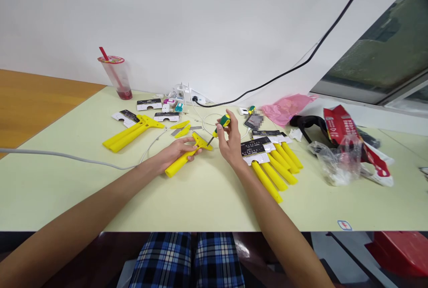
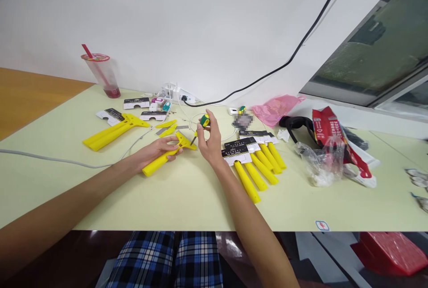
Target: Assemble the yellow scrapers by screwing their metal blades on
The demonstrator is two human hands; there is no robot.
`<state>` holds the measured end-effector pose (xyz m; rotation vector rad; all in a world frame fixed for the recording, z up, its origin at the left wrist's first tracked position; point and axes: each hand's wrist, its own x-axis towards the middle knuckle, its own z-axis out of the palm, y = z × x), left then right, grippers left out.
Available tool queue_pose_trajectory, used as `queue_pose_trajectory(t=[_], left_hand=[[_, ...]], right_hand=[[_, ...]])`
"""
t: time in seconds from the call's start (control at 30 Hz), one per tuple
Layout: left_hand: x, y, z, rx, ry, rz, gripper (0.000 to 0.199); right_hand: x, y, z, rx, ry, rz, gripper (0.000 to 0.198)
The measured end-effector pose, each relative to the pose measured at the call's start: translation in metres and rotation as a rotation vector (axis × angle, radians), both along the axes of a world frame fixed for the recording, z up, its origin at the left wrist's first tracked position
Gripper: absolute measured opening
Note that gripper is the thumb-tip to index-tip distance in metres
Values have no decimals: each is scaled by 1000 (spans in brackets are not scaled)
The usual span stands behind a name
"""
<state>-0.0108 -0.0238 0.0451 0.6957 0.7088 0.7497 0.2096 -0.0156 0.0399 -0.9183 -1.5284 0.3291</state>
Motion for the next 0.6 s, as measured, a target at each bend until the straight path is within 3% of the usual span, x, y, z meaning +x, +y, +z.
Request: queue_pose_trajectory(t=[0.13,0.33,0.4,0.6], left_hand=[[0,1,0,-13,8,-3,35],[-1,1,-2,-11,8,0,34],[-1,2,-2,-1,-16,-6,33],[-2,4,-3,3,-31,-16,28]], right_hand=[[0,2,-1,-31,26,117,62],[0,4,-2,-1,32,-69,67],[0,2,-1,-4,7,-70,65],[-2,1,-2,-85,19,167,69]])
